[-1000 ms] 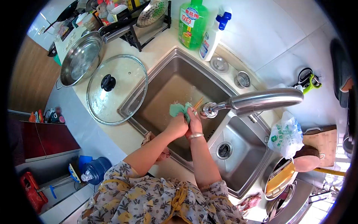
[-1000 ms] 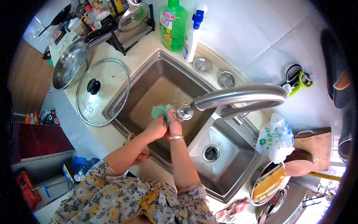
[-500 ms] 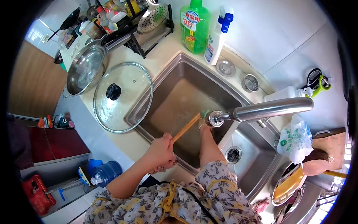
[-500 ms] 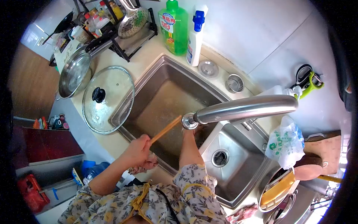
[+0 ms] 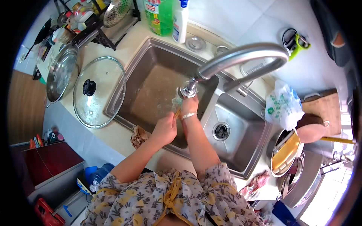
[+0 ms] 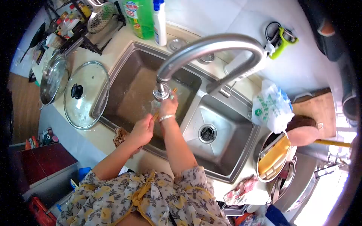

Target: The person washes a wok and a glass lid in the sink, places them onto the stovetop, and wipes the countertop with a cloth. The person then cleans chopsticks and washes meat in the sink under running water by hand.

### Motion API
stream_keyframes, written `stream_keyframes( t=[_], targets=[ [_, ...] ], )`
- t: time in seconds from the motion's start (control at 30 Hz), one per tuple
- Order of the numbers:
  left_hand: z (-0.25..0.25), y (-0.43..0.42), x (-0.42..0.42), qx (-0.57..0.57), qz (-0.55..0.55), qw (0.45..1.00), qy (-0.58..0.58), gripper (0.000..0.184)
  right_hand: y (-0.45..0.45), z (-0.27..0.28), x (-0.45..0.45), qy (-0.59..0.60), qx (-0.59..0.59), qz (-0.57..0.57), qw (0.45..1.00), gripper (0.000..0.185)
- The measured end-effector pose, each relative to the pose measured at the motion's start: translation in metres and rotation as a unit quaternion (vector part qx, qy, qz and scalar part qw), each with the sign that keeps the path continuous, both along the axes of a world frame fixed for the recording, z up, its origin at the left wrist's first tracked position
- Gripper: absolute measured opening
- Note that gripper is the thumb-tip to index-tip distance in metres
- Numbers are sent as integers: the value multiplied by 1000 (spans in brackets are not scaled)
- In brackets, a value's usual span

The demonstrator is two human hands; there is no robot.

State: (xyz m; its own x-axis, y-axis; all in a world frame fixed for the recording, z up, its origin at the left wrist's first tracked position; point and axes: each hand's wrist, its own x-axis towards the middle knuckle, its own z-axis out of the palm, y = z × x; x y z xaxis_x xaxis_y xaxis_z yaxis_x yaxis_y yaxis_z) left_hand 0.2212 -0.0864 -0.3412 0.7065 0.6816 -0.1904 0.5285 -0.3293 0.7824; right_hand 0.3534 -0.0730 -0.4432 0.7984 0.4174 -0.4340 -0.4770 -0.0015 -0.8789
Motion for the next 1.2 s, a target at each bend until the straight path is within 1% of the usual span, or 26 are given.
stream_keyframes(
  t=[0.03,0.07,0.13,0.17,0.2,0.23,0.27,0.37,0.43,0.47,0.5,0.53,0.57,0.6,0.67,0.7,0.73,0.77,0.8,0.83,0.87,0.93,1.03,1.1,1.17,1.2],
  targets=[
    [11,-4,-6,3,-5,1000,-7,11,2,11,7,68,56,-44,995,23],
    [20,-8,-10,0,-12,999,-36,9,2,7,13,71,58,-47,995,23],
    [39,-11,-22,-17,-25,999,-26,10,-1,-11,32,-30,80,-83,993,28],
    [45,-15,-33,-42,-33,998,-15,11,-22,48,38,20,23,-46,998,27],
    [50,-19,-46,-46,-23,999,-7,11,-35,44,52,15,13,-52,998,29],
    [54,-17,-58,-72,-34,997,-11,12,-51,57,61,5,54,-41,998,31],
    [57,-14,-69,-98,-45,994,-16,14,-70,75,66,-102,2,-7,995,34],
    [59,12,-90,-113,34,993,12,17,-131,62,84,-152,-98,-14,983,26],
    [58,28,-102,-158,75,985,-14,17,-174,26,91,-282,-192,37,939,24],
    [56,35,-106,-203,104,973,-38,17,-193,21,93,-293,-323,121,892,37],
    [55,40,-109,-249,132,957,-63,17,-200,23,86,-295,-321,123,892,37],
    [54,42,-109,-240,146,956,-82,16,-207,24,80,-328,-431,235,807,44],
    [53,42,-110,-241,147,956,-85,16,-211,24,77,-350,-528,336,696,51],
    [53,44,-112,-261,154,949,-90,17,-196,51,59,-336,-617,366,611,59],
    [53,47,-110,-282,151,943,-97,17,-184,52,46,-446,-539,328,635,55],
    [54,45,-109,-291,162,937,-105,18,-173,56,33,-542,-440,290,654,46],
    [55,43,-109,-302,173,931,-110,19,-154,77,15,-583,-313,293,690,33],
    [59,40,-107,-308,163,931,-109,19,-137,90,-6,-589,-196,308,721,28],
    [65,39,-105,-334,193,914,-125,20,-125,110,-33,-605,-131,367,695,26],
    [67,38,-104,-360,223,895,-140,20,-112,108,-59,-578,-42,401,709,28],
    [62,38,-106,-373,219,889,-149,19,-103,114,-77,-514,37,502,695,34],
    [63,37,-105,-365,215,895,-141,19,-91,122,-120,-565,57,513,643,38],
    [58,41,-109,-340,226,903,-132,19,-92,113,-124,-548,41,537,639,43],
    [58,43,-117,-307,211,920,-120,18,-92,94,-119,-576,52,515,633,37],
    [55,46,-124,-303,216,920,-124,16,-93,85,-110,-510,51,513,689,29],
    [53,45,-124,-289,219,925,-114,15,-93,86,-106,-511,58,515,686,29]
  ],
)
